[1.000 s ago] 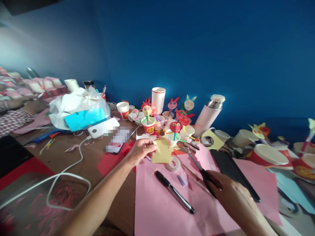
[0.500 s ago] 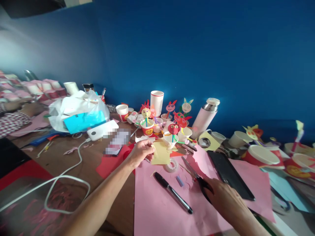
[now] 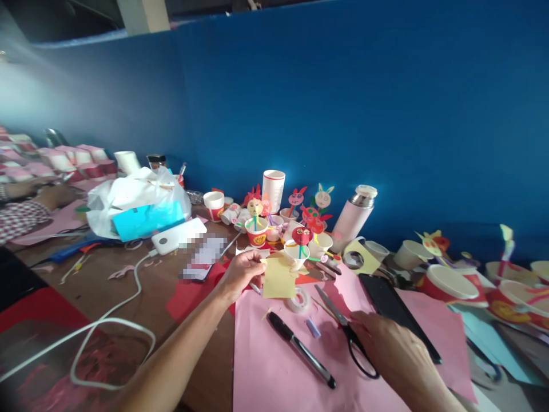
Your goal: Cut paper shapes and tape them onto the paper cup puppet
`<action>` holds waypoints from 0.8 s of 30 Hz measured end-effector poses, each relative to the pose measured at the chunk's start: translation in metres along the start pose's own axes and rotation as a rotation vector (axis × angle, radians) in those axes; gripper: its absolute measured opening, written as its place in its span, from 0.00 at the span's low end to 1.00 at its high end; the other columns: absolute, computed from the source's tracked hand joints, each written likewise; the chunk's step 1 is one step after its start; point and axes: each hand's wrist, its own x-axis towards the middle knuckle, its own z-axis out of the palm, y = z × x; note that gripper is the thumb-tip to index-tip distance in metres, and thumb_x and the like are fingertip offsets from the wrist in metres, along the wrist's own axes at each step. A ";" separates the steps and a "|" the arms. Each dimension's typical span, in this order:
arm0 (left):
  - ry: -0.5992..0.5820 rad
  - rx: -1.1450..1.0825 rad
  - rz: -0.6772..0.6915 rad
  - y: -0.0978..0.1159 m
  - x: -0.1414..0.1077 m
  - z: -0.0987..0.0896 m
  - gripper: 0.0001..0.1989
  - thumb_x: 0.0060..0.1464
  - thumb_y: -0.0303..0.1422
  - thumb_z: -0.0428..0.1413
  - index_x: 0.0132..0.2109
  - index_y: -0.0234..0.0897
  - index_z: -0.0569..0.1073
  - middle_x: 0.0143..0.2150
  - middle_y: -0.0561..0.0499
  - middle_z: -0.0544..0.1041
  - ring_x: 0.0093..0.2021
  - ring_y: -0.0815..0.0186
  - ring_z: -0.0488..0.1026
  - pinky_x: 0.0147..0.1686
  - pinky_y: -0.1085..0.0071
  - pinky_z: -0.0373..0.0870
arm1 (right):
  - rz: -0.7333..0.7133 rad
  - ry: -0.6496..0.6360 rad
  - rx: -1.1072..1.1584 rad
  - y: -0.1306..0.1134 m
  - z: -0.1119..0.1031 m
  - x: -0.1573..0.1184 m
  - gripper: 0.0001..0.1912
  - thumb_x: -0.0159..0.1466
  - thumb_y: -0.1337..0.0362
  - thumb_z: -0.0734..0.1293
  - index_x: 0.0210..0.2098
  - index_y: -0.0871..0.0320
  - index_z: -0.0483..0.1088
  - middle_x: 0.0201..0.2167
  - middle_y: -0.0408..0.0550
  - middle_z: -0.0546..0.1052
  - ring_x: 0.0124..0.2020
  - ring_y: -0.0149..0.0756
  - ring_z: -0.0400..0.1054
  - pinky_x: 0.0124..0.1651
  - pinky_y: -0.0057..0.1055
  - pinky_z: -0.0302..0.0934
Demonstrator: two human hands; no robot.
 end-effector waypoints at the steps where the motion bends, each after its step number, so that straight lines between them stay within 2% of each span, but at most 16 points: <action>1: -0.003 0.002 -0.002 0.000 -0.001 0.001 0.06 0.38 0.30 0.55 0.26 0.35 0.64 0.16 0.57 0.68 0.14 0.75 0.64 0.15 0.78 0.62 | 0.054 -0.031 0.044 -0.011 -0.005 0.005 0.15 0.59 0.55 0.59 0.33 0.49 0.77 0.31 0.46 0.81 0.31 0.46 0.75 0.30 0.34 0.63; 4: -0.004 0.010 -0.008 -0.002 -0.002 0.004 0.06 0.38 0.30 0.55 0.26 0.35 0.65 0.17 0.58 0.67 0.14 0.75 0.63 0.15 0.78 0.62 | 0.024 -0.095 0.406 -0.052 -0.019 0.025 0.16 0.60 0.52 0.60 0.38 0.50 0.75 0.35 0.45 0.80 0.35 0.40 0.73 0.34 0.30 0.64; 8: -0.039 0.023 -0.003 -0.005 -0.003 0.007 0.06 0.39 0.31 0.55 0.26 0.34 0.65 0.17 0.58 0.66 0.15 0.75 0.63 0.16 0.78 0.62 | -0.113 -0.154 0.677 -0.102 -0.020 0.051 0.16 0.59 0.54 0.60 0.23 0.57 0.72 0.22 0.44 0.74 0.27 0.35 0.68 0.30 0.28 0.61; 10: -0.058 0.031 0.002 -0.007 -0.003 0.007 0.05 0.40 0.30 0.55 0.26 0.34 0.66 0.17 0.58 0.66 0.15 0.75 0.63 0.16 0.78 0.62 | -0.105 -0.216 0.788 -0.116 -0.015 0.059 0.15 0.58 0.56 0.61 0.21 0.57 0.69 0.19 0.41 0.70 0.23 0.31 0.65 0.27 0.26 0.59; 13: -0.070 0.047 0.003 -0.011 -0.002 0.007 0.04 0.41 0.29 0.55 0.26 0.34 0.66 0.16 0.58 0.65 0.15 0.75 0.62 0.16 0.78 0.62 | -0.050 -0.288 0.906 -0.124 -0.007 0.065 0.12 0.57 0.57 0.63 0.23 0.58 0.69 0.16 0.38 0.67 0.19 0.27 0.60 0.23 0.23 0.54; 18: -0.090 0.031 -0.012 -0.017 0.000 0.009 0.03 0.40 0.28 0.54 0.26 0.33 0.67 0.17 0.57 0.66 0.15 0.75 0.63 0.16 0.77 0.64 | -0.039 -0.316 0.992 -0.125 0.001 0.070 0.13 0.55 0.56 0.65 0.22 0.59 0.68 0.15 0.38 0.66 0.17 0.25 0.55 0.20 0.23 0.49; 24: -0.110 -0.028 -0.015 -0.020 0.002 0.012 0.04 0.40 0.27 0.54 0.27 0.33 0.67 0.19 0.56 0.67 0.15 0.75 0.63 0.16 0.78 0.63 | -0.066 -0.308 1.024 -0.122 0.004 0.071 0.13 0.54 0.57 0.64 0.18 0.59 0.63 0.15 0.38 0.66 0.17 0.25 0.56 0.21 0.23 0.49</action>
